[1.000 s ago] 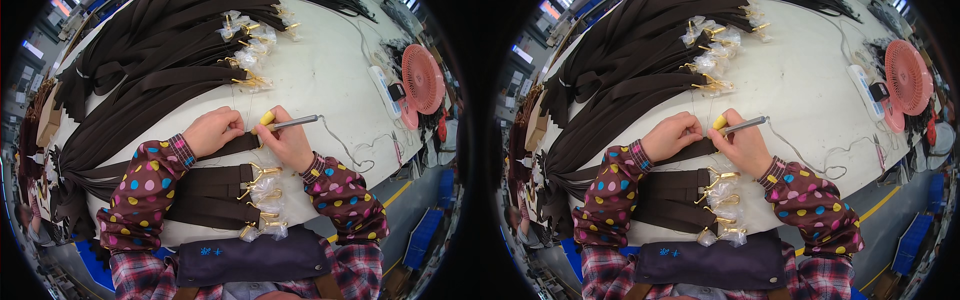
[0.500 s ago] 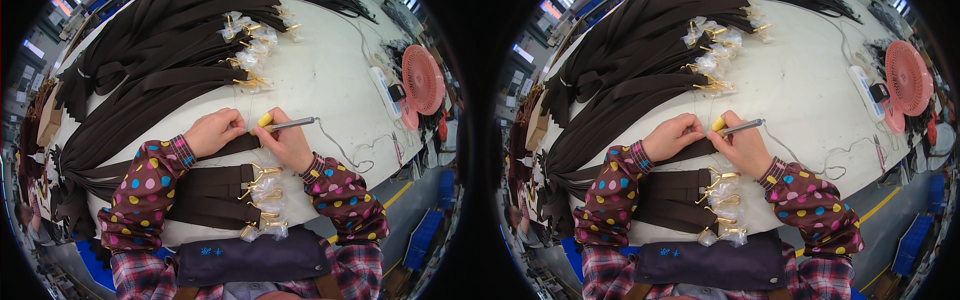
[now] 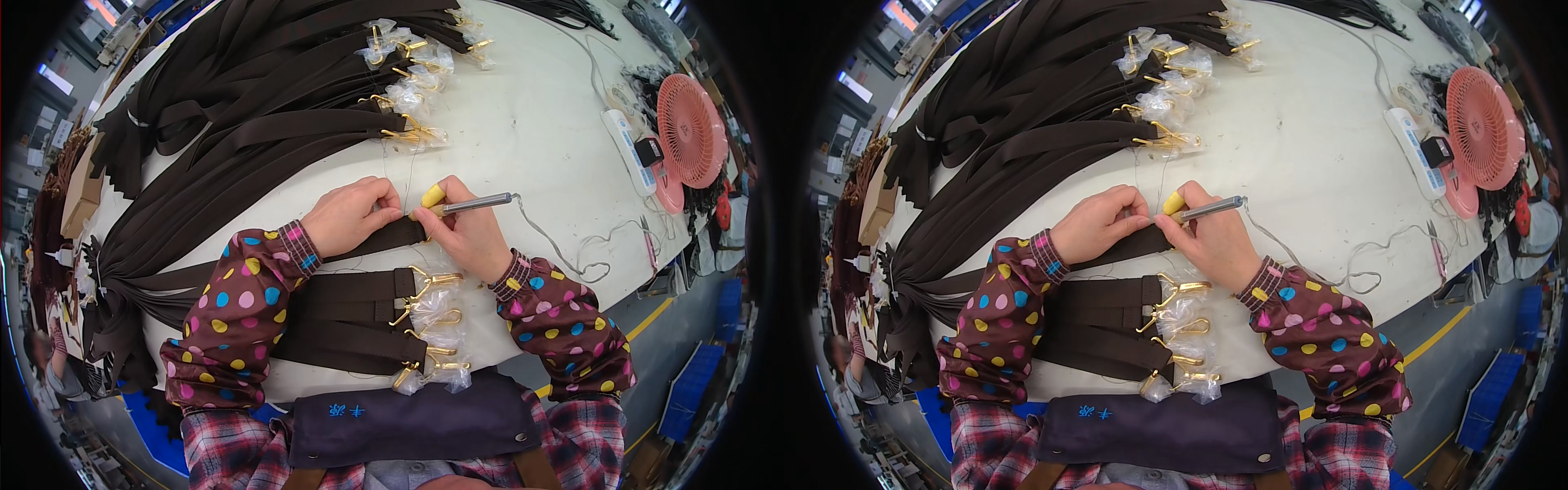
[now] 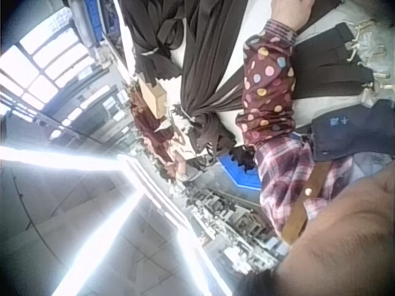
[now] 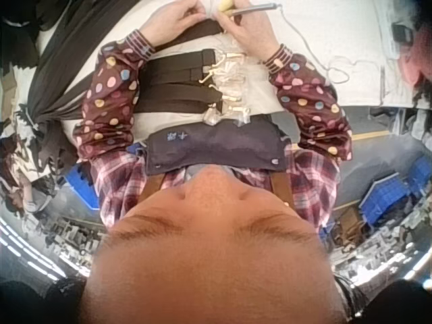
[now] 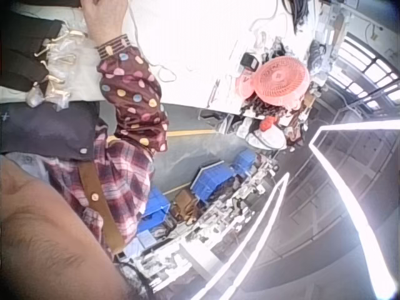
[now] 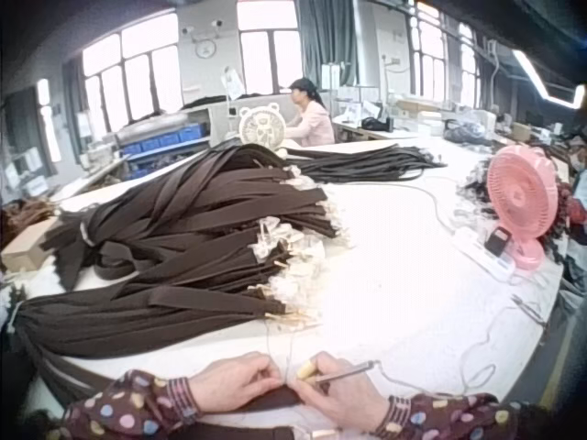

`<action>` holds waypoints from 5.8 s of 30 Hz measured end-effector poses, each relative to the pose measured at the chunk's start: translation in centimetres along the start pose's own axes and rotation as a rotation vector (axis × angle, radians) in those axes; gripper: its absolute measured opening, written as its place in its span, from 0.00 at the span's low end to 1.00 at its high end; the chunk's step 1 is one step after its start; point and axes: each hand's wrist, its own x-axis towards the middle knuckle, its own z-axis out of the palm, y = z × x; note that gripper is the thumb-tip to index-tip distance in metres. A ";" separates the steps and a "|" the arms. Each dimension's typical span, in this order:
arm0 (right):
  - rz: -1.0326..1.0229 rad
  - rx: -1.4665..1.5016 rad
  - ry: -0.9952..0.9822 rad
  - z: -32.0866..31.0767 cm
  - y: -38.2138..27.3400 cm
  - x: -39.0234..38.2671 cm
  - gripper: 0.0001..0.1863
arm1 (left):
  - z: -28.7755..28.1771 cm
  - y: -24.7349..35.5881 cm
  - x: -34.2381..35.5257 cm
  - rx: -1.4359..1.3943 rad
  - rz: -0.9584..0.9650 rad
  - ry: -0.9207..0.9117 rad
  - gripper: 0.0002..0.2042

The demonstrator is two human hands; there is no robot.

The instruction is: The person uses a yellow-handled tool to stitch or secure a metal clasp onto the end of a brown fabric strap. They repeat this process on several straps laid out on a white worktable in a factory setting.

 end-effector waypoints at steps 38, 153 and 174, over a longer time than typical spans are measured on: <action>-0.045 0.193 0.058 -0.9 -0.9 -0.9 0.10 | 1.8 1.8 -1.5 0.078 -0.049 0.131 0.19; 0.063 0.129 0.024 -0.4 -0.2 -0.8 0.11 | -0.4 0.5 1.0 0.026 0.121 -0.143 0.04; 0.052 0.101 0.016 -0.2 0.1 -0.7 0.11 | -0.1 0.6 0.8 0.060 0.121 -0.104 0.04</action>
